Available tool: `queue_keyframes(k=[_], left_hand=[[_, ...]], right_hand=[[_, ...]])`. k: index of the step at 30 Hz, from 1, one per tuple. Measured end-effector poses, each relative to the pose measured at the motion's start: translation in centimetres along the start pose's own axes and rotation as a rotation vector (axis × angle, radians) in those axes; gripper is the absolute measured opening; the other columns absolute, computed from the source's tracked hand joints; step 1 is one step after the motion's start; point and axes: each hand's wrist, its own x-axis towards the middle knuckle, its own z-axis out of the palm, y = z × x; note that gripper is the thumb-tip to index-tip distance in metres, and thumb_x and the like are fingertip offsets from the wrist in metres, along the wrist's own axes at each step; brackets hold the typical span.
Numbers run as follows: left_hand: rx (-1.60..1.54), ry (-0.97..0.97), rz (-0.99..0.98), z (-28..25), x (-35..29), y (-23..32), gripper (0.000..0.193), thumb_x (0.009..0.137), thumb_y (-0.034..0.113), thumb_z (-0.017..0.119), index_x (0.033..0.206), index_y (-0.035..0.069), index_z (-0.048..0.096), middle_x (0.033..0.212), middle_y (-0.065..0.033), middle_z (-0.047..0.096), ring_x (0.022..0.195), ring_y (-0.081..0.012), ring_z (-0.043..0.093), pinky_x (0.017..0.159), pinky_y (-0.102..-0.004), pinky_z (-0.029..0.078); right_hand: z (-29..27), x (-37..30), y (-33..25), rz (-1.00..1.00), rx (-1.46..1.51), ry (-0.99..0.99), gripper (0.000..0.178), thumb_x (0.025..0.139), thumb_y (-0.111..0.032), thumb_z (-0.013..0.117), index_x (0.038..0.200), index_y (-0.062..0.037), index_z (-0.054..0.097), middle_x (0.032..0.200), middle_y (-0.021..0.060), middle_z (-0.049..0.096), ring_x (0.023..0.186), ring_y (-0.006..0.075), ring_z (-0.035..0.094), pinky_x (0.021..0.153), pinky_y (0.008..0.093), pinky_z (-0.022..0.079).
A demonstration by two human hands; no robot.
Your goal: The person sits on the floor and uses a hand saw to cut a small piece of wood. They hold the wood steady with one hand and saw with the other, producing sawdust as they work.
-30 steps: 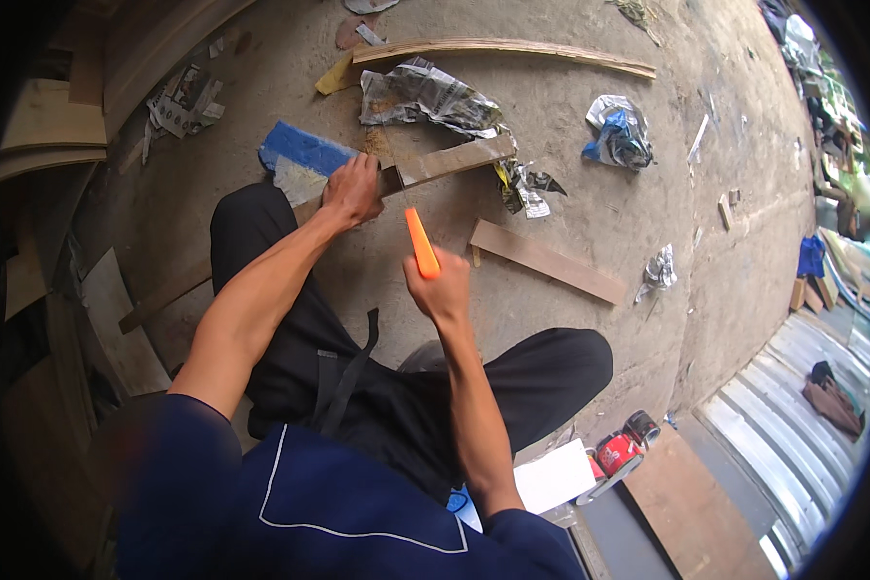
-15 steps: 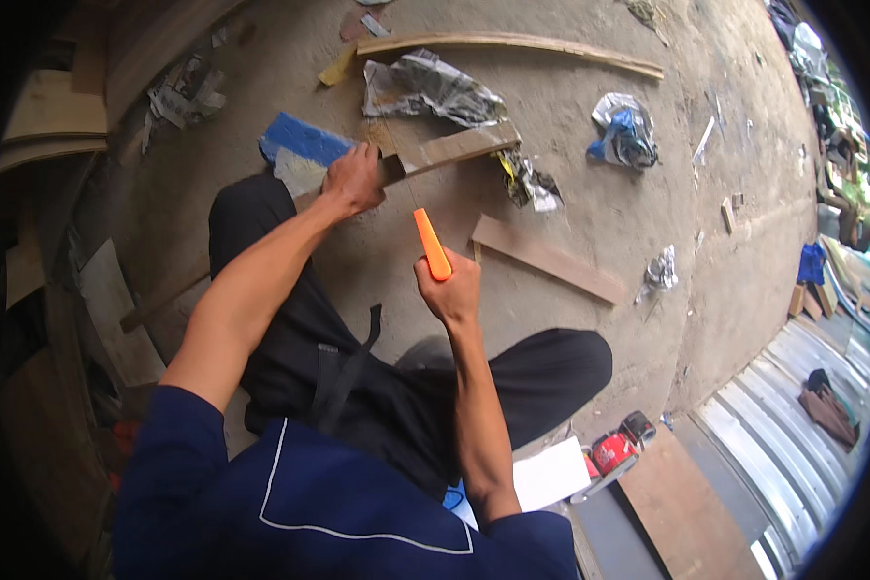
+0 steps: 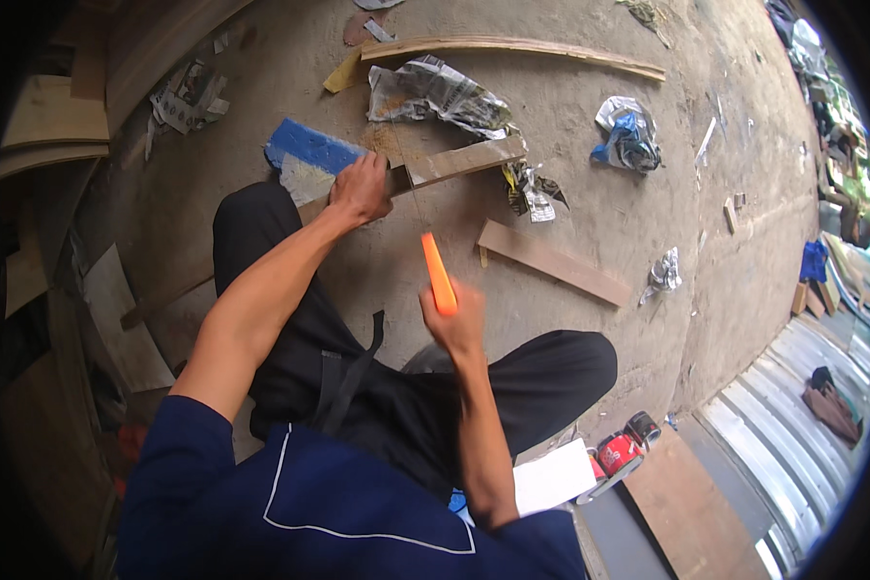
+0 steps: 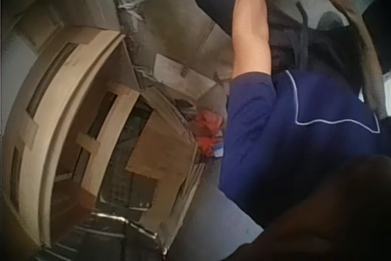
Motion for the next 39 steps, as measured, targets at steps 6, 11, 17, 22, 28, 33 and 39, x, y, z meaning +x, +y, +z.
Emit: queue_keyframes(k=[6,11,17,22,28,33,39], left_hand=[[-0.012,0.049,0.036,-0.6,0.4,-0.3,0.038,0.066,0.006,0.065,0.101,-0.002,0.054,0.103,-0.0203,0.058,0.101,-0.0361,0.058,0.083,-0.0436,0.051],[-0.022,-0.028,-0.002,-1.0,0.1,0.7,0.04,0.065,0.007,0.065,0.102,-0.002,0.053,0.104,-0.0205,0.058,0.102,-0.0362,0.058,0.084,-0.0432,0.051],[-0.01,-0.016,0.012,-1.8,0.2,0.5,0.038,0.064,0.006,0.065,0.1,-0.003,0.053,0.105,-0.021,0.057,0.102,-0.0367,0.058,0.084,-0.0428,0.051],[-0.044,0.006,0.027,-1.3,0.3,1.0,0.038,0.064,0.005,0.064,0.099,-0.004,0.053,0.102,-0.0209,0.057,0.1,-0.0368,0.058,0.083,-0.0427,0.051],[-0.036,0.044,0.027,-0.9,0.6,-0.3,0.04,0.062,0.006,0.066,0.099,-0.003,0.053,0.101,-0.0202,0.057,0.098,-0.0366,0.058,0.081,-0.0434,0.051],[-0.046,0.106,0.041,-0.6,0.6,0.1,0.038,0.063,0.006,0.065,0.098,-0.002,0.053,0.1,-0.0192,0.057,0.098,-0.0356,0.058,0.081,-0.0434,0.05],[0.068,0.132,0.159,0.7,-1.2,-0.2,0.045,0.06,0.014,0.076,0.096,0.002,0.052,0.095,-0.0145,0.055,0.093,-0.032,0.058,0.078,-0.0418,0.049]], right_hand=[[-1.1,-1.7,-0.4,-0.026,-0.016,0.004,0.013,0.076,-0.014,0.065,0.073,-0.0014,0.063,0.059,0.0164,0.058,0.053,0.0302,0.061,0.053,0.0362,0.046],[0.3,1.8,0.1,-0.046,-0.001,0.035,0.019,0.077,-0.017,0.065,0.071,-0.0001,0.061,0.06,0.0191,0.056,0.052,0.0335,0.059,0.052,0.0384,0.045],[-1.7,-4.3,-0.8,0.049,0.146,0.071,0.02,0.077,-0.018,0.065,0.07,-0.0004,0.061,0.06,0.0202,0.056,0.053,0.0369,0.057,0.053,0.0396,0.045],[1.6,3.9,-0.4,-0.047,-0.031,0.072,0.017,0.077,-0.016,0.065,0.07,-0.0007,0.061,0.059,0.0185,0.057,0.052,0.0353,0.058,0.053,0.0392,0.045],[-0.4,-2.4,-0.5,0.008,0.124,0.064,0.02,0.078,-0.017,0.064,0.07,0.0007,0.06,0.059,0.0198,0.056,0.052,0.0357,0.056,0.053,0.0391,0.045],[0.3,2.7,-0.8,-0.034,-0.047,0.044,0.018,0.078,-0.016,0.064,0.071,0.0002,0.061,0.06,0.0182,0.057,0.051,0.0311,0.057,0.053,0.0371,0.045],[0.5,-0.3,-0.9,0.053,0.061,0.01,0.019,0.078,-0.015,0.063,0.07,0.001,0.058,0.057,0.0177,0.053,0.048,0.0264,0.055,0.052,0.0364,0.043]])
